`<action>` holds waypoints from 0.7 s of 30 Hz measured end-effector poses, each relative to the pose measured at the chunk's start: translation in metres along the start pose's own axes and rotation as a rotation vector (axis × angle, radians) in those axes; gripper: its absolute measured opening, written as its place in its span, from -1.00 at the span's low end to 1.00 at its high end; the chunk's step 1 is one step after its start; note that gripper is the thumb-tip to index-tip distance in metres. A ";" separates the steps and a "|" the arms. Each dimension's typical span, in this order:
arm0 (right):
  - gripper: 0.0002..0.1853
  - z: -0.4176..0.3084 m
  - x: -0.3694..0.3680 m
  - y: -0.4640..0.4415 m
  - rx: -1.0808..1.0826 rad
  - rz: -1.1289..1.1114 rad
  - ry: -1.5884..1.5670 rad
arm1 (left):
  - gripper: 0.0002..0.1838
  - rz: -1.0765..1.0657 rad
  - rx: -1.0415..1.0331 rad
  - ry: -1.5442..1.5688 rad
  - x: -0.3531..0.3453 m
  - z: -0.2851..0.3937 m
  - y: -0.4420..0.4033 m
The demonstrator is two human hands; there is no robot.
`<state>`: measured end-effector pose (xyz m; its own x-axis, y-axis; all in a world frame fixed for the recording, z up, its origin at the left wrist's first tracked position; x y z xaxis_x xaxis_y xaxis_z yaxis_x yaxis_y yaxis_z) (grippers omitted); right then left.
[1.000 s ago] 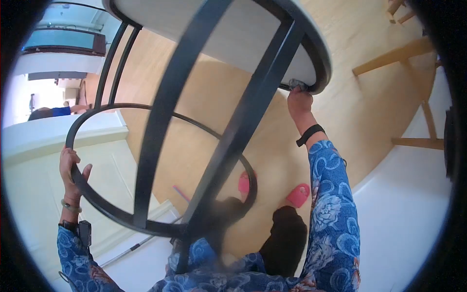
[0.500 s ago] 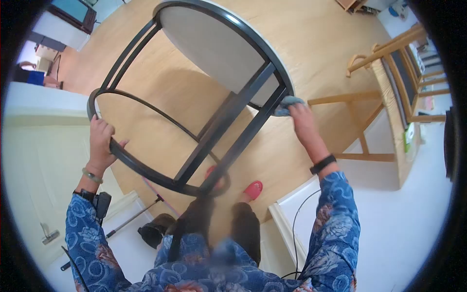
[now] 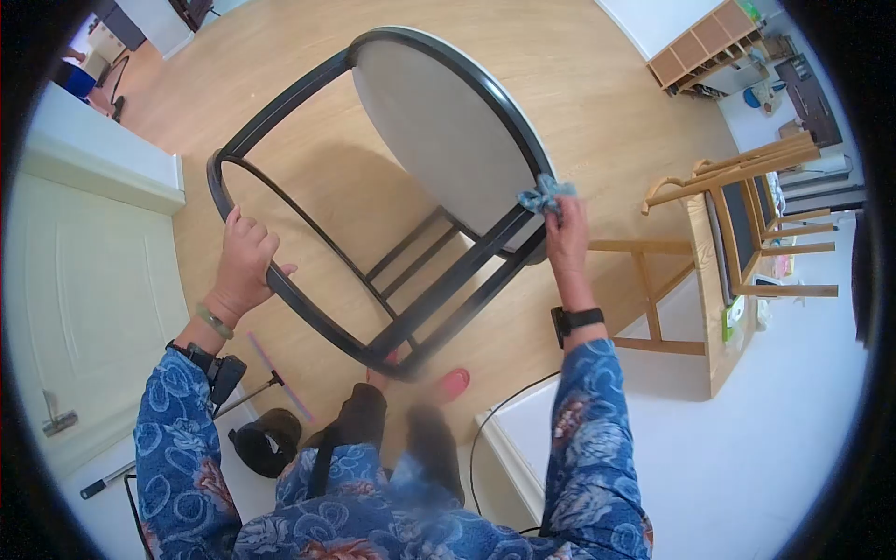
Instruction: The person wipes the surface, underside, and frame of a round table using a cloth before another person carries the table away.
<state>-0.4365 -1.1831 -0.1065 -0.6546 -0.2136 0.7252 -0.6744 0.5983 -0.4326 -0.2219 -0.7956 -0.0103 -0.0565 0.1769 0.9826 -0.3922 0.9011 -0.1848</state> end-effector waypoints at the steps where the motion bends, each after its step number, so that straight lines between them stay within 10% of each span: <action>1: -0.78 0.010 -0.010 0.011 0.004 0.033 0.058 | -0.58 0.000 -0.002 0.007 0.000 -0.001 0.001; 4: -0.80 0.093 -0.028 0.052 -0.273 0.067 -0.104 | -0.61 0.004 0.008 0.034 0.001 -0.002 0.001; 6: -0.76 0.112 -0.020 0.072 -0.566 -0.302 0.115 | -0.59 0.030 -0.006 0.040 0.004 -0.001 0.001; 9: -0.77 0.097 0.025 0.040 -0.505 0.043 -0.009 | -0.59 0.063 -0.011 0.060 0.007 0.000 0.001; 16: -0.75 -0.169 -0.017 -0.122 0.734 -0.027 0.358 | -0.67 0.043 0.015 0.129 0.005 0.000 0.010; 21: -0.76 -0.147 -0.068 -0.130 0.844 -0.383 0.523 | -0.70 0.033 0.014 0.133 0.009 -0.002 0.010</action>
<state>-0.2540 -1.1331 -0.0213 -0.2560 0.2043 0.9448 -0.9541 -0.2107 -0.2129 -0.2241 -0.7844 -0.0033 0.0522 0.2580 0.9647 -0.4052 0.8884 -0.2157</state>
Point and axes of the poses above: each hand's wrist, its own y-axis away from the middle knuckle, its own x-axis out of the back of the hand, z = x × y, the point moved 8 cm from there along -y, towards the middle knuckle, and after that the axes turned 4 degrees about x, right-handed, at the moved point
